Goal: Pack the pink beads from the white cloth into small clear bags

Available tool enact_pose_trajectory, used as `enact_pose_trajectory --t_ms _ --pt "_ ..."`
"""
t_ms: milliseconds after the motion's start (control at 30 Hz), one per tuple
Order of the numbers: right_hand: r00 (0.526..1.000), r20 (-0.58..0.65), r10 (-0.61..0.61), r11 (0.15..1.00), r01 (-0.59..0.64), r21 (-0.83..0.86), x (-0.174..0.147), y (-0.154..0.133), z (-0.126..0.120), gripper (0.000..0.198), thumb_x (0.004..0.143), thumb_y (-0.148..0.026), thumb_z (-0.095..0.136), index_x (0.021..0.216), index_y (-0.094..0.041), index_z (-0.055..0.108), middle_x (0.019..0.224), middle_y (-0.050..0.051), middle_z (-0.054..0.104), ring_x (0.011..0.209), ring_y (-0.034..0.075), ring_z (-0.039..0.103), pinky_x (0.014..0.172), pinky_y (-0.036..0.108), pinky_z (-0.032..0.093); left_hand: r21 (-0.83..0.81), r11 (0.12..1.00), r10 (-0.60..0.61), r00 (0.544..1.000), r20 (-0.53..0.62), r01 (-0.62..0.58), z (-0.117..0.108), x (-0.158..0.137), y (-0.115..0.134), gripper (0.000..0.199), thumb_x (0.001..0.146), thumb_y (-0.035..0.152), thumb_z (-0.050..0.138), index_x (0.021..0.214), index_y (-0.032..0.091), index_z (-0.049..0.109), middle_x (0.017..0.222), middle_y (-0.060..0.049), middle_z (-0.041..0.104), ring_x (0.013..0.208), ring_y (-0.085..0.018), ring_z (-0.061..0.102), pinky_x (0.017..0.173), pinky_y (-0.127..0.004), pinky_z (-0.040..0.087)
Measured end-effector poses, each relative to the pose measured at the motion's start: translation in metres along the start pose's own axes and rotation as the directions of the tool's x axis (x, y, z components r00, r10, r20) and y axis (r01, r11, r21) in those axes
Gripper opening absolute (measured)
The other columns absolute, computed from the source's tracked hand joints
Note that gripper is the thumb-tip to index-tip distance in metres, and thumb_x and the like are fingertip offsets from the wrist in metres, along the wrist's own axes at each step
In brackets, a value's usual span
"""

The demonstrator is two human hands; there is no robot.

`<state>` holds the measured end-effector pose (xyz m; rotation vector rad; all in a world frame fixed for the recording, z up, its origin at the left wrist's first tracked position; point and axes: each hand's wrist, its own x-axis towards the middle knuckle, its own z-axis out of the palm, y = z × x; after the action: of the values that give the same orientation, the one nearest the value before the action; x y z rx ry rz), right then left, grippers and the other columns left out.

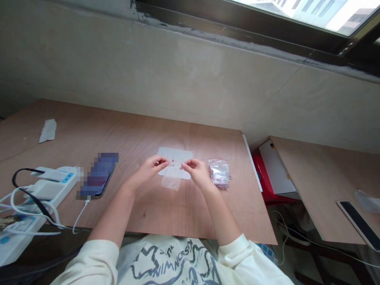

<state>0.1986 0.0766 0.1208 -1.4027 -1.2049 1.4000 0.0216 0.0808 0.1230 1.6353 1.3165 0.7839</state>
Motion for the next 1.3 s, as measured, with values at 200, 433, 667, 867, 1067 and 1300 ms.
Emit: enact_pose_trajectory --t_ms 200,433,667,867,1067,1300 --pt "0.992 -0.111 -0.053 0.986 0.034 -0.163 0.001 -0.003 0.008 0.012 0.062 -0.025 0.055 0.054 -0.015 0.054 0.056 0.001 0.057 0.058 0.012 0.05 0.059 0.025 0.037 0.128 0.991 0.032 0.999 -0.023 -0.029 -0.002 0.003 0.001 0.021 0.072 0.033 0.047 0.069 0.015 0.058 0.067 -0.001 0.055 0.062 -0.011 0.047 0.056 -0.022 0.035" --pt "0.99 -0.014 -0.143 0.978 0.139 -0.156 0.014 0.004 0.011 0.013 0.065 -0.029 0.054 0.065 -0.016 0.056 0.069 0.003 0.06 0.068 0.014 0.052 0.068 0.027 0.037 0.148 0.987 0.072 0.99 -0.118 -0.054 0.004 0.01 -0.012 0.019 0.074 0.031 0.046 0.068 0.015 0.056 0.066 0.0 0.054 0.06 -0.01 0.044 0.056 -0.021 0.035" --pt "0.991 -0.043 -0.125 0.977 0.115 -0.179 0.028 0.008 0.019 0.01 0.067 -0.021 0.049 0.058 -0.016 0.049 0.058 0.001 0.054 0.059 0.013 0.049 0.06 0.026 0.036 0.043 0.999 0.004 0.997 -0.079 -0.001 0.01 0.014 -0.011 0.019 0.073 0.033 0.046 0.07 0.016 0.054 0.07 0.0 0.054 0.066 -0.011 0.047 0.061 -0.022 0.037" --pt "0.981 -0.085 -0.176 0.95 0.147 -0.274 0.029 0.01 0.022 0.008 0.067 -0.018 0.046 0.059 -0.018 0.047 0.06 0.001 0.053 0.06 0.014 0.048 0.06 0.026 0.035 -0.026 1.0 -0.004 0.999 -0.041 0.003 0.017 0.016 -0.009 0.022 0.074 0.035 0.046 0.069 0.015 0.054 0.068 0.0 0.051 0.066 -0.012 0.047 0.061 -0.022 0.036" --pt "0.998 0.062 -0.031 0.998 0.028 0.048 0.025 0.008 0.007 0.015 0.062 -0.03 0.056 0.063 -0.016 0.054 0.065 0.002 0.058 0.063 0.013 0.051 0.063 0.027 0.038 0.002 0.999 0.038 0.995 -0.09 -0.038 0.016 0.016 -0.01 0.019 0.074 0.032 0.046 0.066 0.015 0.052 0.067 0.001 0.05 0.064 -0.011 0.044 0.059 -0.022 0.034" --pt "0.999 0.003 -0.035 0.983 0.034 0.183 0.015 0.015 0.007 0.012 0.058 -0.026 0.058 0.057 -0.017 0.05 0.058 -0.002 0.054 0.055 0.009 0.045 0.057 0.023 0.034 -0.124 0.99 -0.059 0.998 0.012 0.06 0.018 0.006 0.002 0.02 0.073 0.035 0.047 0.069 0.016 0.051 0.065 0.003 0.046 0.061 -0.009 0.042 0.055 -0.02 0.033"
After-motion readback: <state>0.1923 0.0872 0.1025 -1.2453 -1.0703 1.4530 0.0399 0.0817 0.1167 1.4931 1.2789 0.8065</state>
